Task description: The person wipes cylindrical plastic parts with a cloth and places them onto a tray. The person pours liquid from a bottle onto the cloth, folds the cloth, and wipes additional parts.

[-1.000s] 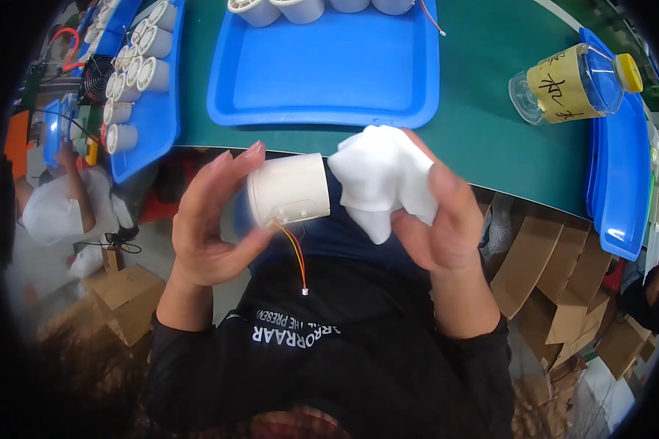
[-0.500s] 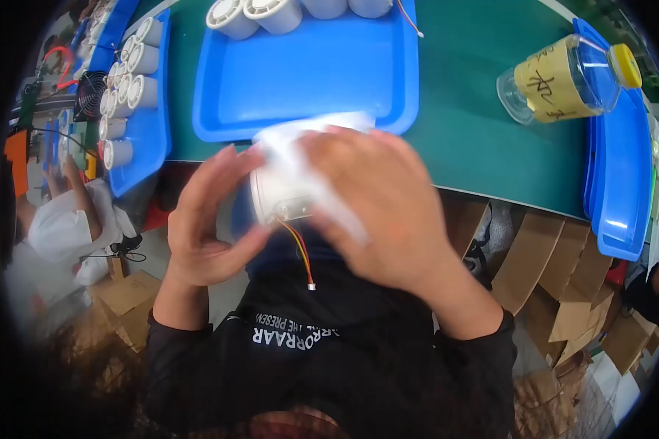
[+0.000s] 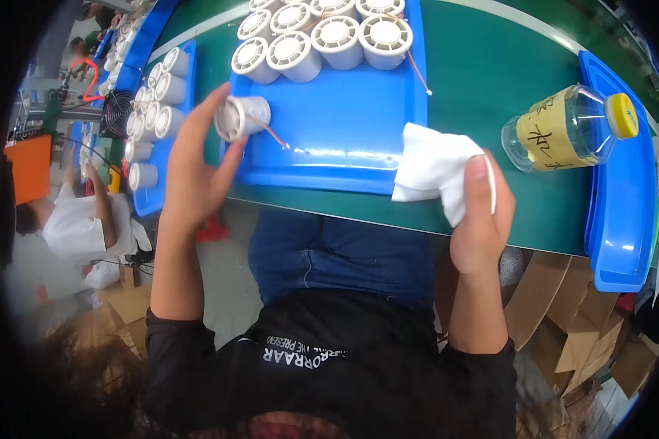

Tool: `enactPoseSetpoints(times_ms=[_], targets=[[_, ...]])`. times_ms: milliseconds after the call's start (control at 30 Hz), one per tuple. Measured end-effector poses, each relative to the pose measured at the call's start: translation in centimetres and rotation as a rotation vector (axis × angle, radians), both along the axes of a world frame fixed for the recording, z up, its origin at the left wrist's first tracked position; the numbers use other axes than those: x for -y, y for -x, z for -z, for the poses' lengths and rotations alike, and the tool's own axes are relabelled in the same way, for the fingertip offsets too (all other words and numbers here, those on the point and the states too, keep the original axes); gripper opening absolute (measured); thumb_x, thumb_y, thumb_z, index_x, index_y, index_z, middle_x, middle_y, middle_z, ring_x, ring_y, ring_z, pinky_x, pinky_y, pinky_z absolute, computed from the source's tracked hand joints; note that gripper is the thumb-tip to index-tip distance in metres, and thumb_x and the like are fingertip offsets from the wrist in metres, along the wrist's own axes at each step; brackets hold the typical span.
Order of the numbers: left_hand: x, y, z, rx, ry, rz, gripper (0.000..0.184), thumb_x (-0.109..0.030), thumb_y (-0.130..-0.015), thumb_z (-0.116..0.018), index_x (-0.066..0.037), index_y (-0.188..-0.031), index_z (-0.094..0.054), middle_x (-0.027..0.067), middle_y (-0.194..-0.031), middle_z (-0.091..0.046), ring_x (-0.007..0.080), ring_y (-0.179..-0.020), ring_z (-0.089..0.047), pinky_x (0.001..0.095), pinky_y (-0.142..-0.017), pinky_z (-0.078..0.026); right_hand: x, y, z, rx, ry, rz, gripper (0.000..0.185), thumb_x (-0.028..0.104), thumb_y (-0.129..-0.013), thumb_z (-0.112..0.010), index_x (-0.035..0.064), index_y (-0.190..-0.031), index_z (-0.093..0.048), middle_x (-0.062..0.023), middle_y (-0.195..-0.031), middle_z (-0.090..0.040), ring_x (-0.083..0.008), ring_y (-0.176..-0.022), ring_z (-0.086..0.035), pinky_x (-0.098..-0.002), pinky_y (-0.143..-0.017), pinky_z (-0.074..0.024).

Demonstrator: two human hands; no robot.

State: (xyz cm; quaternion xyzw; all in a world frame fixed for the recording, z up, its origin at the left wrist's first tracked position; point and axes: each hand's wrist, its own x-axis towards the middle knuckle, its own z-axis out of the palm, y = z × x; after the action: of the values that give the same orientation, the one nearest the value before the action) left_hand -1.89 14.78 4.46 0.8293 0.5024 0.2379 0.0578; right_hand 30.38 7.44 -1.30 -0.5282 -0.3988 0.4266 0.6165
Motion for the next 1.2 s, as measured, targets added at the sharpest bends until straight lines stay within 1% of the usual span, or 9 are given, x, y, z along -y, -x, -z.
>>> enactPoseSetpoints(times_ms=[33, 133, 167, 367, 567, 800, 967, 1067, 1200], targets=[[-1.2, 0.0, 0.7, -0.007, -0.040, -0.017, 0.063, -0.004, -0.088, -0.073, -0.002, -0.146, -0.050, 0.0188, -0.142, -0.058, 0.0318, -0.131, -0.057, 0.0396, -0.109, -0.044, 0.1, -0.2, 0.0, 0.029, -0.009, -0.041, 0.046, 0.035, -0.110, -0.046, -0.0050, -0.119, -0.065, -0.0036, -0.102, -0.066, -0.0086, -0.092, -0.056, -0.0230, -0.082, -0.0419], [-3.7, -0.6, 1.1, 0.011, -0.082, -0.052, 0.064, -0.007, -0.089, -0.074, -0.002, -0.147, -0.048, 0.0210, -0.142, -0.057, 0.0348, -0.130, -0.057, 0.0389, -0.110, -0.044, 0.1, -0.8, 0.5, 0.020, 0.009, -0.096, 0.048, 0.033, -0.110, -0.044, -0.0090, -0.128, -0.060, -0.0117, -0.118, -0.066, -0.0165, -0.109, -0.061, -0.0297, -0.097, -0.0437], [-3.9, -1.1, 0.8, 0.035, -0.052, -0.054, 0.064, -0.007, -0.089, -0.073, -0.002, -0.147, -0.048, 0.0214, -0.142, -0.057, 0.0354, -0.131, -0.056, 0.0387, -0.110, -0.044, 0.0, -0.3, 0.2, 0.021, -0.018, -0.049, 0.045, 0.035, -0.110, -0.045, -0.0045, -0.117, -0.065, -0.0020, -0.098, -0.064, -0.0067, -0.087, -0.053, -0.0226, -0.077, -0.0402], [-2.4, 0.0, -0.8, 0.007, 0.003, -0.075, 0.063, -0.018, -0.089, -0.076, -0.001, -0.144, -0.050, 0.0217, -0.142, -0.056, 0.0369, -0.135, -0.052, 0.0432, -0.113, -0.039, 0.2, -0.1, 0.0, 0.088, 0.001, -0.081, 0.045, 0.035, -0.110, -0.046, -0.0050, -0.117, -0.065, -0.0025, -0.096, -0.065, -0.0066, -0.084, -0.053, -0.0224, -0.075, -0.0404], [-1.7, 11.8, 0.0, -0.189, -0.205, -0.398, 0.063, -0.023, -0.092, -0.072, -0.003, -0.147, -0.048, 0.0247, -0.143, -0.054, 0.0410, -0.133, -0.051, 0.0450, -0.112, -0.041, 0.1, 0.1, 0.2, 0.114, -0.009, -0.077, 0.042, 0.034, -0.110, -0.047, -0.0038, -0.115, -0.065, -0.0034, -0.100, -0.065, -0.0088, -0.091, -0.055, -0.0241, -0.081, -0.0428], [1.3, 13.0, 0.0, -0.145, -0.002, -0.462, 0.057, -0.026, -0.093, -0.071, 0.000, -0.140, -0.052, 0.0202, -0.144, -0.054, 0.0400, -0.131, -0.054, 0.0426, -0.109, -0.044, 0.0, 1.4, -0.9, 0.135, -0.019, -0.061, 0.042, 0.033, -0.110, -0.046, -0.0035, -0.114, -0.065, -0.0025, -0.099, -0.063, -0.0088, -0.092, -0.054, -0.0249, -0.082, -0.0428], [-1.5, 12.8, -0.2, -0.150, -0.053, -0.550, 0.049, -0.042, -0.090, -0.073, -0.001, -0.110, -0.056, 0.0186, -0.111, -0.060, 0.0392, -0.102, -0.064, 0.0498, -0.083, -0.052, 0.0, 1.6, -0.4, 0.206, -0.060, -0.056, 0.039, 0.032, -0.110, -0.046, -0.0022, -0.107, -0.064, -0.0020, -0.095, -0.062, -0.0080, -0.089, -0.052, -0.0247, -0.080, -0.0424], [-2.2, 12.3, -0.5, -0.144, -0.026, -0.576, 0.053, -0.045, -0.088, -0.073, -0.002, -0.112, -0.054, 0.0178, -0.112, -0.060, 0.0400, -0.099, -0.065, 0.0515, -0.080, -0.052, 0.3, 1.8, -0.4, 0.251, -0.068, -0.044, 0.037, 0.031, -0.110, -0.046, -0.0015, -0.104, -0.064, -0.0014, -0.094, -0.061, -0.0077, -0.087, -0.051, -0.0246, -0.079, -0.0421], [-1.3, 12.1, 0.4, -0.064, -0.057, -0.523, 0.044, -0.034, -0.087, -0.074, -0.005, -0.112, -0.053, 0.0171, -0.112, -0.059, 0.0425, -0.096, -0.065, 0.0525, -0.078, -0.052, 0.4, 1.8, -0.6, 0.165, -0.027, 0.010, 0.037, 0.033, -0.109, -0.048, -0.0006, -0.106, -0.065, -0.0016, -0.098, -0.063, -0.0084, -0.092, -0.053, -0.0249, -0.084, -0.0424]])
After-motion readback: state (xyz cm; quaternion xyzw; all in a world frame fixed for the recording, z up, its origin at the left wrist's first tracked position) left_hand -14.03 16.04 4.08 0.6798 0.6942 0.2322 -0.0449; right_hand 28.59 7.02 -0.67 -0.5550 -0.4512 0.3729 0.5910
